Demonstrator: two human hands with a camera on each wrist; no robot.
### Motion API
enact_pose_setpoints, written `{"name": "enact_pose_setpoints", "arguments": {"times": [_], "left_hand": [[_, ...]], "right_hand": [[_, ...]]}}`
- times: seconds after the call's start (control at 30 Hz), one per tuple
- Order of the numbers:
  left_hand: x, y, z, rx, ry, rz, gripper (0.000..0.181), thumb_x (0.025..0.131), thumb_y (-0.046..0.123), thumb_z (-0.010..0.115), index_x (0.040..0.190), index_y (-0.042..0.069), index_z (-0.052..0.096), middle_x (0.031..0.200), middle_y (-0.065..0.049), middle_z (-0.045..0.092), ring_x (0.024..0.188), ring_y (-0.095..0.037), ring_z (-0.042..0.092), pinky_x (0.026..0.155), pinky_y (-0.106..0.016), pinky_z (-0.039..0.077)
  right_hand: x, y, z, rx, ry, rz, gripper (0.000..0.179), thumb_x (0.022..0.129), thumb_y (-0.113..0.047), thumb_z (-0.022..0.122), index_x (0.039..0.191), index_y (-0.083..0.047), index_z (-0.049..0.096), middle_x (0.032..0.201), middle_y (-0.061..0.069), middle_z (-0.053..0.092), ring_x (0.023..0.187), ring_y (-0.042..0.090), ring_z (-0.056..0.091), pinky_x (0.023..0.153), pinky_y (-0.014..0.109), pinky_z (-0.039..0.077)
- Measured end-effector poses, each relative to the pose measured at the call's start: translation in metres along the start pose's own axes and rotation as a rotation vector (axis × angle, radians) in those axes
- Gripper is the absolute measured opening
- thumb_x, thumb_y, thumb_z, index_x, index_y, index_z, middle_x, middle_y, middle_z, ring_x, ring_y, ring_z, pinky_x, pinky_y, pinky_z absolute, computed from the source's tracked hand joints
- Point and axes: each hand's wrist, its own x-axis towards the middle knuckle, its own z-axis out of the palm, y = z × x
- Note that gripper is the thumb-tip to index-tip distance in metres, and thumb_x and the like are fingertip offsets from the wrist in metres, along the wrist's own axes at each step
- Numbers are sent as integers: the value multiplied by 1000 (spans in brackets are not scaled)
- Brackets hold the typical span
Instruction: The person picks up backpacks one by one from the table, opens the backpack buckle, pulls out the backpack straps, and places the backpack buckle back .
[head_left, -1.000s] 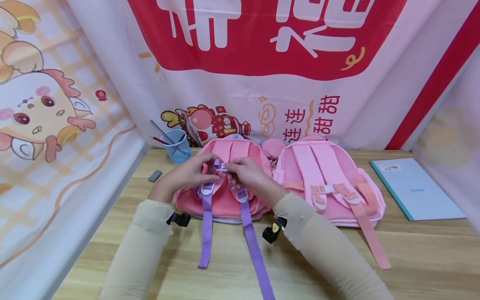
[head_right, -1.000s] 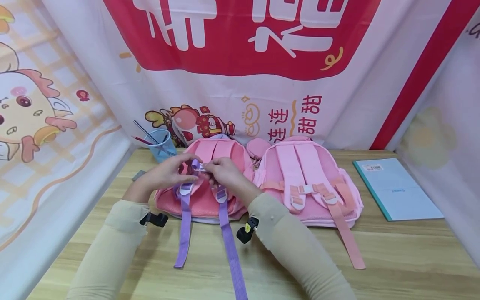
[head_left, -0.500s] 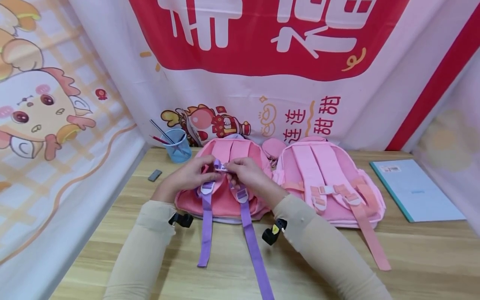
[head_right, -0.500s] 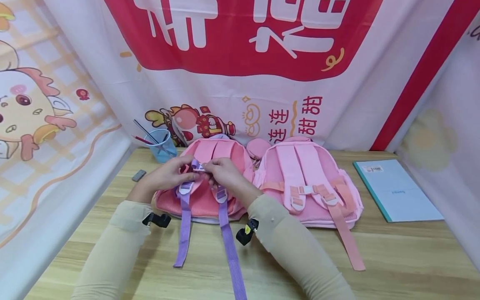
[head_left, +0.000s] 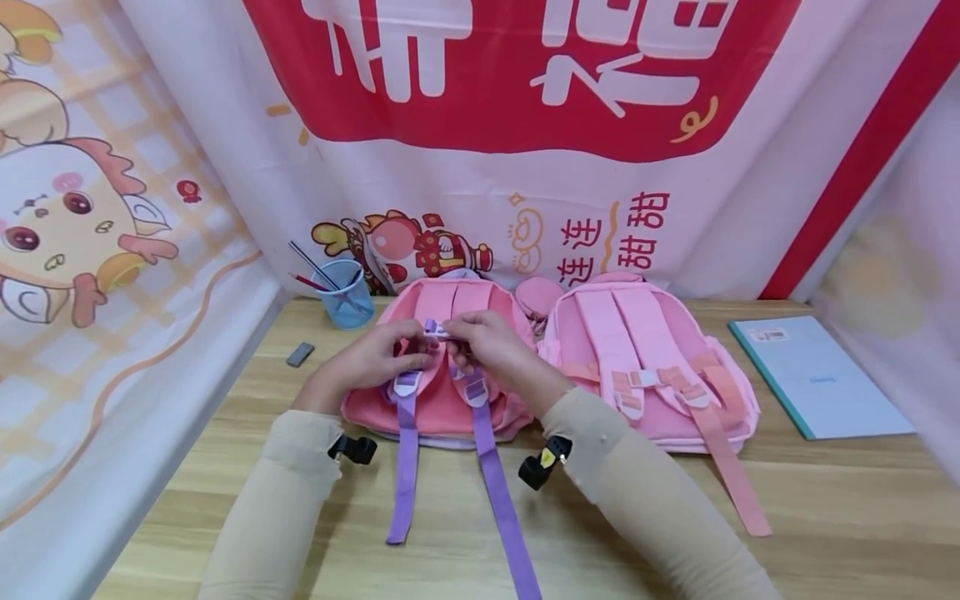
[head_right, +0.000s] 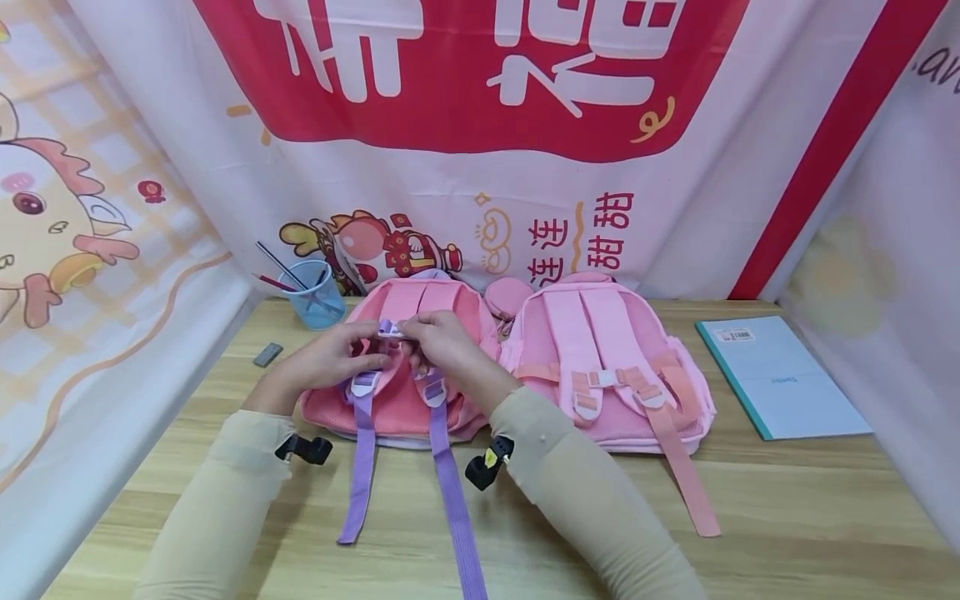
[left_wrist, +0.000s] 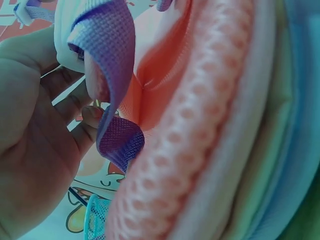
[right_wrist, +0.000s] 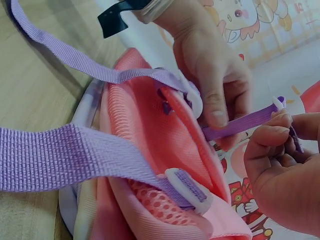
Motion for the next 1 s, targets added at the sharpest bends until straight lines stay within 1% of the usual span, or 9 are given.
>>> {"name": "enact_pose_setpoints", "arguments": {"times": [0.17,0.3,0.4,0.6,0.73,0.8,0.87,0.93,1.0], "left_hand": [[2,-1,0,19,-17,-3,18,104,22,75,122,22,75,110,1,70,103,-21,60,94,-39,52],[4,-2,0,29,-45,-29,18,104,20,75,122,21,76,109,0,71,102,-22,61,91,-39,53],[4,-4,0,41,-58,-45,19,103,21,75,122,20,76,108,0,71,101,-22,60,89,-38,53],[2,-6,1,34,-63,-64,19,103,21,76,122,21,76,108,0,70,100,-21,60,89,-37,52],[1,-5,1,13,-64,-71,21,103,22,75,124,21,75,111,-1,71,102,-22,63,94,-41,54],[0,-3,0,1,-44,-69,25,104,25,75,128,20,73,115,-2,71,106,-23,64,99,-44,55],[-2,-2,-2,-28,-4,-74,31,104,29,75,133,20,72,118,-3,71,110,-24,64,101,-46,55],[-4,0,-5,-60,48,-65,35,104,30,74,137,18,70,119,-4,71,112,-25,64,101,-47,54],[-6,3,-7,-83,101,-38,36,105,30,73,138,16,70,118,-6,71,110,-26,63,97,-46,55]], "right_hand": [[-4,-8,0,14,14,-12,25,114,-18,52,96,-6,65,74,1,58,61,13,48,55,24,41],[-5,-9,0,64,10,-16,24,114,-16,51,98,-5,64,73,1,57,60,12,48,54,24,41],[-4,-10,1,78,5,-19,23,114,-16,51,100,-4,65,74,1,57,60,11,47,53,23,40],[-3,-7,0,58,3,-12,23,115,-16,51,103,-3,66,76,2,58,62,13,49,56,25,42],[-4,-5,-1,52,2,-11,24,115,-18,51,103,-3,66,77,3,58,63,14,50,57,25,44],[-4,-4,-1,47,5,-13,23,115,-18,52,104,-3,66,78,2,58,64,14,50,58,25,45],[-4,-3,-1,37,6,-12,23,115,-19,52,104,-4,66,78,2,58,64,13,51,58,25,45],[-3,-3,-1,19,6,-11,23,114,-21,53,105,-4,67,79,2,59,64,13,51,59,25,46],[-3,-2,-1,0,4,-11,24,114,-22,53,105,-5,67,79,2,59,65,13,51,59,25,46]]}}
